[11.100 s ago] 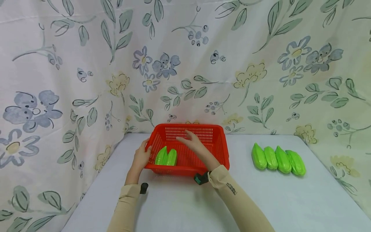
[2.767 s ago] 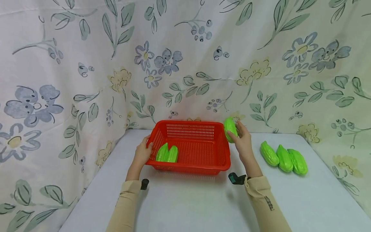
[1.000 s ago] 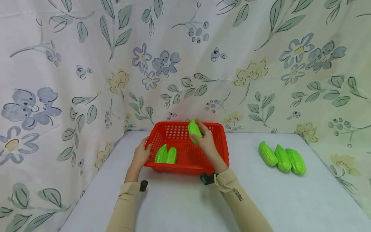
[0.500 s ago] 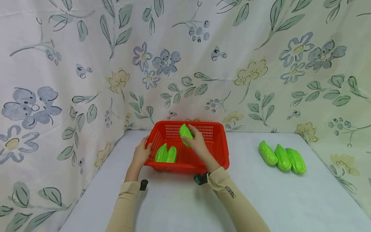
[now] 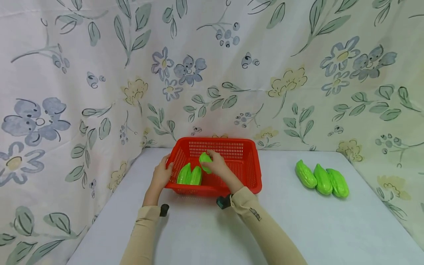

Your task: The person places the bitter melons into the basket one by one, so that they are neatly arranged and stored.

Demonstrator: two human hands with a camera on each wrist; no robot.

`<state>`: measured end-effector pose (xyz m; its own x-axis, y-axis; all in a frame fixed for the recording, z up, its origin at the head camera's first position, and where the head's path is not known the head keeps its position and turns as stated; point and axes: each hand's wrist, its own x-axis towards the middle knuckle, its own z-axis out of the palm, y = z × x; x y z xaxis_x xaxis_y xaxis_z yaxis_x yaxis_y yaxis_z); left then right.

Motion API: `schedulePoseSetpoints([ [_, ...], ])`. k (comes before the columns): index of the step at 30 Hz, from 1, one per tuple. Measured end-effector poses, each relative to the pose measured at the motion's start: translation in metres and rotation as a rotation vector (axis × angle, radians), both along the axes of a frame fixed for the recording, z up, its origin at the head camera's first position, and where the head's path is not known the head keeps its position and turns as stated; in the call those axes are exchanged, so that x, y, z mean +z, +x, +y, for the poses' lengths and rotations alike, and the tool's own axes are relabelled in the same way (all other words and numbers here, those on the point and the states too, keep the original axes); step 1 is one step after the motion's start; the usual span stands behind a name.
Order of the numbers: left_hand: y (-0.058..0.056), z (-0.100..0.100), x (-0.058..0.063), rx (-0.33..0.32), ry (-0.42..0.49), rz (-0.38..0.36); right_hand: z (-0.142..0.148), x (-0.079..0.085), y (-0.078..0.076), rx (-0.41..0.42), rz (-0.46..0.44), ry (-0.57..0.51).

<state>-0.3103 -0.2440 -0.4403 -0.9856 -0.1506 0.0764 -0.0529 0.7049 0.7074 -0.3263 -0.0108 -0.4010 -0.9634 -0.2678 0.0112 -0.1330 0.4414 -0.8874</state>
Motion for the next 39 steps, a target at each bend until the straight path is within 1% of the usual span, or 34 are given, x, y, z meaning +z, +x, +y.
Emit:
schedulePoseSetpoints([
  [4,0.0,0.0,-0.001,0.001,0.001,-0.004,-0.003,0.0,-0.002,0.031,-0.057,0.083],
  [9,0.0,0.0,-0.001,0.003,0.012,-0.014,-0.005,0.008,-0.004,0.084,-0.116,0.182],
  [14,0.0,0.001,0.001,0.002,0.019,-0.018,-0.005,0.017,-0.005,0.132,-0.139,0.274],
  [17,0.0,0.001,0.001,0.002,0.016,-0.018,-0.004,0.019,-0.005,0.163,-0.132,0.329],
  [21,0.0,0.0,0.0,-0.001,0.012,-0.012,-0.003,0.021,-0.005,0.194,-0.122,0.371],
  [25,0.0,0.0,-0.001,0.0,0.013,-0.012,-0.004,0.019,-0.007,0.195,-0.131,0.369],
  [29,0.0,0.001,0.0,0.001,0.009,-0.005,-0.005,0.015,-0.008,0.173,-0.137,0.372],
  [33,0.0,0.0,-0.001,-0.002,-0.014,0.026,-0.006,0.012,-0.008,0.157,-0.134,0.373],
  [36,0.0,0.0,-0.001,-0.003,-0.027,0.039,-0.005,0.011,-0.007,0.15,-0.155,0.357],
  [39,0.001,0.0,-0.001,-0.002,-0.02,0.031,-0.005,0.011,-0.007,0.147,-0.182,0.333],
])
